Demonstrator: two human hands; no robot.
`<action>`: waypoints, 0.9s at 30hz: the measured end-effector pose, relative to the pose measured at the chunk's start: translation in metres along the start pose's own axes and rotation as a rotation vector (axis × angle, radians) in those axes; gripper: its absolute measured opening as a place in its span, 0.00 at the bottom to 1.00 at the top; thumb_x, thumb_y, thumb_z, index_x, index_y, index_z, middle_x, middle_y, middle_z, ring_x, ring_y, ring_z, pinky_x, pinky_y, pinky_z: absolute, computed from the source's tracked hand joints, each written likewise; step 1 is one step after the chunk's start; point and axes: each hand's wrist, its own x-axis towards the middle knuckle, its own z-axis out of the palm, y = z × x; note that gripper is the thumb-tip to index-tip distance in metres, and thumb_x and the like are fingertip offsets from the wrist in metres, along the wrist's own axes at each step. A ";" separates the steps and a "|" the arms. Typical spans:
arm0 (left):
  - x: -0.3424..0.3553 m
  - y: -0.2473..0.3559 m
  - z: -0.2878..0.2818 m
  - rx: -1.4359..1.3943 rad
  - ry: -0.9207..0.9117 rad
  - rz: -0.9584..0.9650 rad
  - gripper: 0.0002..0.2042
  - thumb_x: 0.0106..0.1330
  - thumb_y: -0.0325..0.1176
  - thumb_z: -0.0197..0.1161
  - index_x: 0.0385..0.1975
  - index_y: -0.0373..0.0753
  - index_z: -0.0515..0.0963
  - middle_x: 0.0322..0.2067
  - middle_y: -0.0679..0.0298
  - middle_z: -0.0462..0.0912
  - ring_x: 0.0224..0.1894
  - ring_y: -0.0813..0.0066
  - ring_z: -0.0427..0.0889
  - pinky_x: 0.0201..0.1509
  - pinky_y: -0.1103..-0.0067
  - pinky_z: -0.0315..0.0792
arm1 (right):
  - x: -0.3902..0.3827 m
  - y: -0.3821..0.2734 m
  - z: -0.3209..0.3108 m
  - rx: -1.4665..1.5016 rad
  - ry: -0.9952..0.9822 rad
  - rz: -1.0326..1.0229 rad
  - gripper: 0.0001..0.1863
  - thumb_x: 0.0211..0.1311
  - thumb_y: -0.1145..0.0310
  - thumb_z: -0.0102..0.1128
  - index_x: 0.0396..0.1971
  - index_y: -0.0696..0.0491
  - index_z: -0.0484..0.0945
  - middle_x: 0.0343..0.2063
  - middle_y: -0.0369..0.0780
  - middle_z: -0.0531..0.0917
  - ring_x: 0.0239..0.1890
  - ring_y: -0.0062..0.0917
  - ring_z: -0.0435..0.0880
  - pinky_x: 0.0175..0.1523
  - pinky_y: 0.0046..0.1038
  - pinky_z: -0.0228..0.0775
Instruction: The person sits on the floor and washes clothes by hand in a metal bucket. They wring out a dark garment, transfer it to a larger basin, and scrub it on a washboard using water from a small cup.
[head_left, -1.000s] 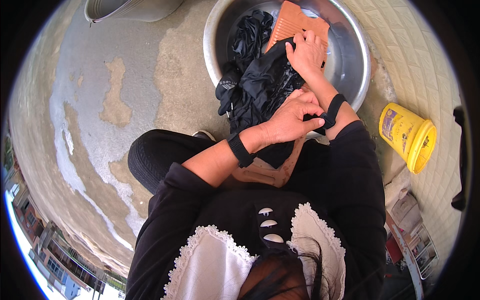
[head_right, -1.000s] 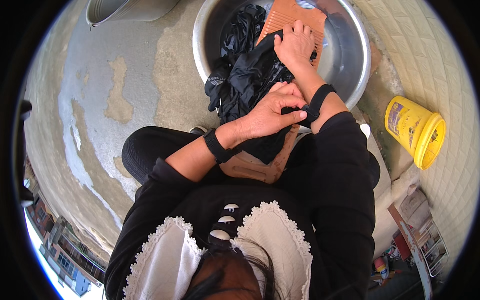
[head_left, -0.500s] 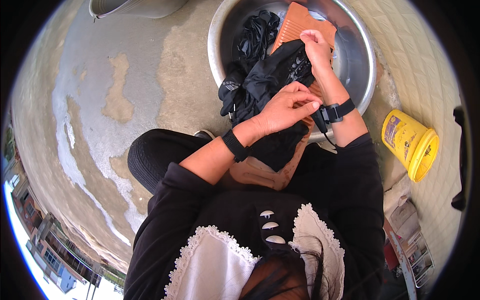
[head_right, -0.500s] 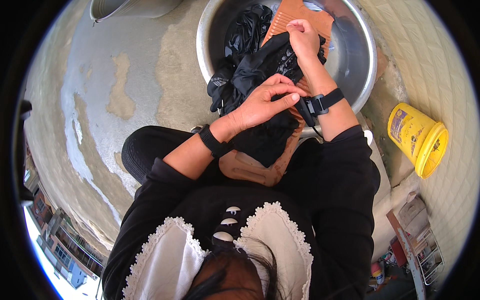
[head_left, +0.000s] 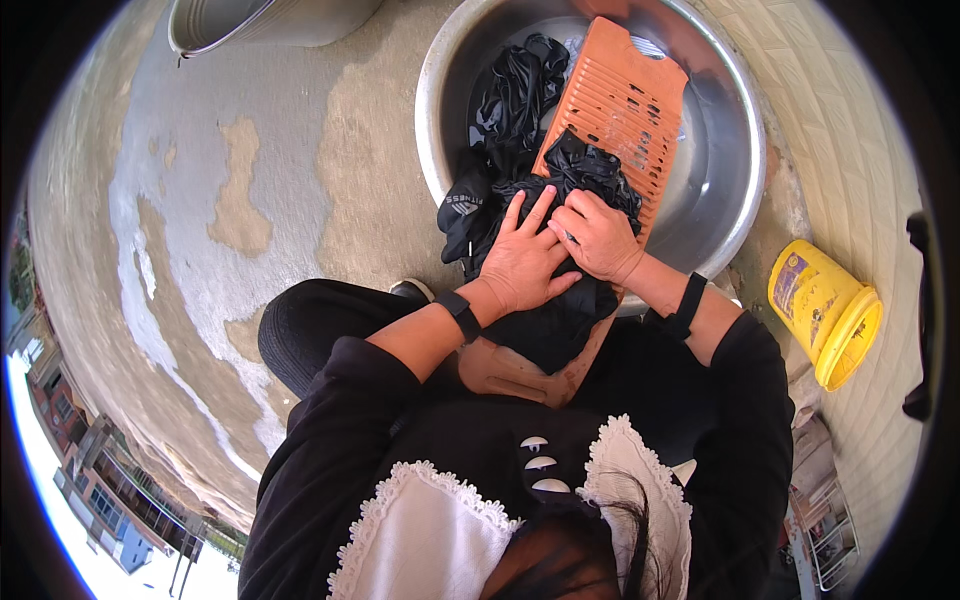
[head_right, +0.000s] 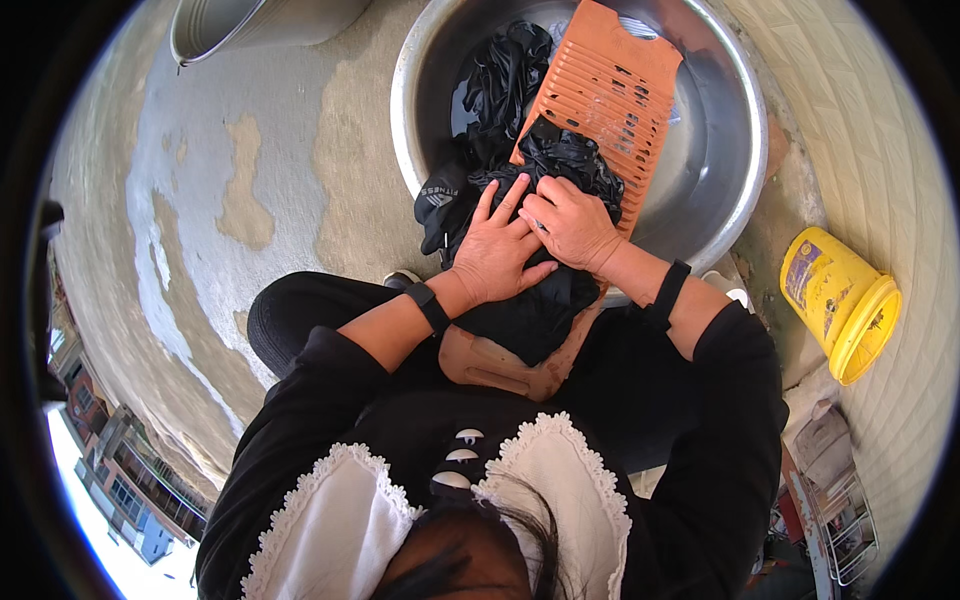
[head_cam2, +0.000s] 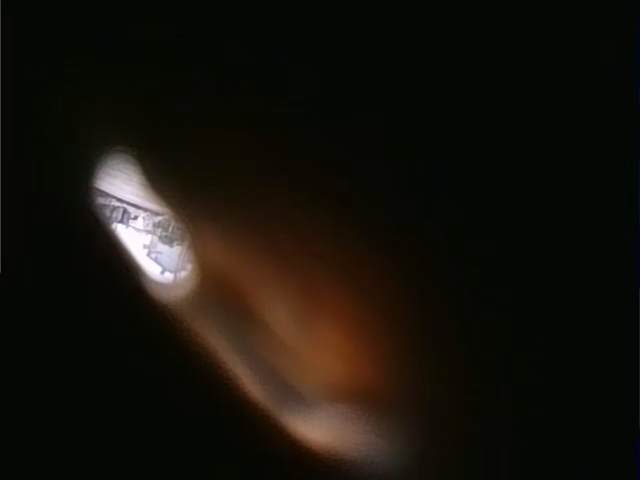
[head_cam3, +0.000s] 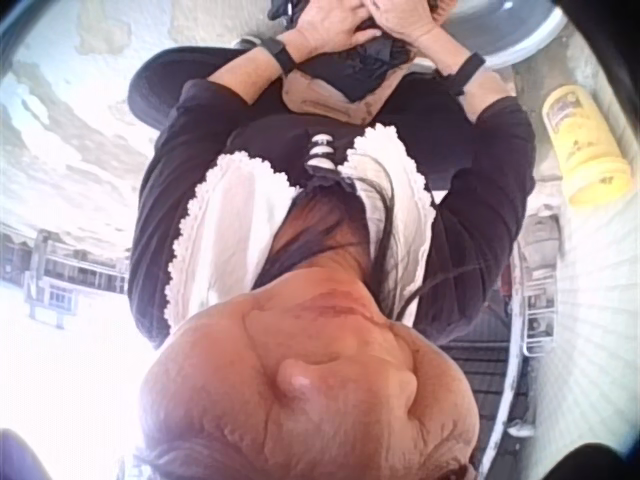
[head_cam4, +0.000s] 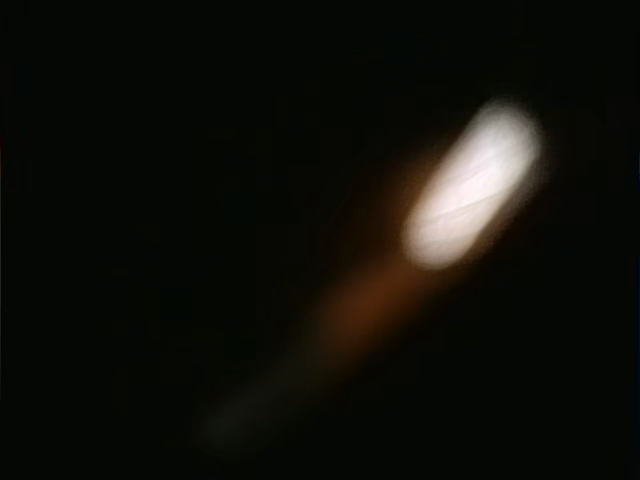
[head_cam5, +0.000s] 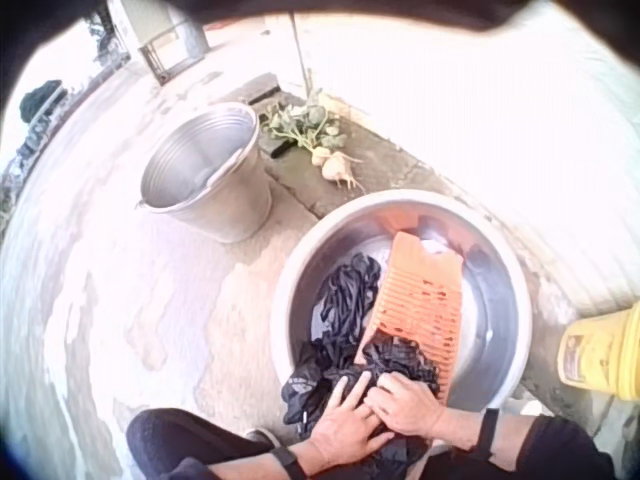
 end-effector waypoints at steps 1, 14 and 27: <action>0.000 -0.001 -0.001 -0.017 -0.024 0.012 0.26 0.62 0.56 0.56 0.56 0.47 0.77 0.62 0.64 0.68 0.73 0.50 0.47 0.72 0.47 0.35 | -0.003 0.003 0.008 -0.028 -0.017 -0.017 0.06 0.57 0.64 0.61 0.30 0.49 0.76 0.29 0.37 0.75 0.32 0.32 0.81 0.30 0.33 0.74; 0.005 -0.007 -0.001 -0.105 0.002 0.006 0.24 0.63 0.55 0.56 0.57 0.53 0.75 0.64 0.67 0.66 0.74 0.55 0.47 0.73 0.51 0.36 | 0.007 0.039 0.023 -0.173 0.026 0.033 0.07 0.58 0.66 0.60 0.26 0.50 0.72 0.24 0.40 0.76 0.28 0.35 0.80 0.27 0.33 0.73; 0.007 -0.004 -0.003 -0.062 0.015 0.029 0.26 0.63 0.57 0.55 0.59 0.54 0.75 0.66 0.65 0.64 0.74 0.55 0.45 0.73 0.50 0.35 | -0.006 0.068 -0.021 -0.087 -0.102 0.106 0.20 0.54 0.69 0.65 0.49 0.44 0.76 0.52 0.39 0.74 0.58 0.43 0.69 0.64 0.40 0.61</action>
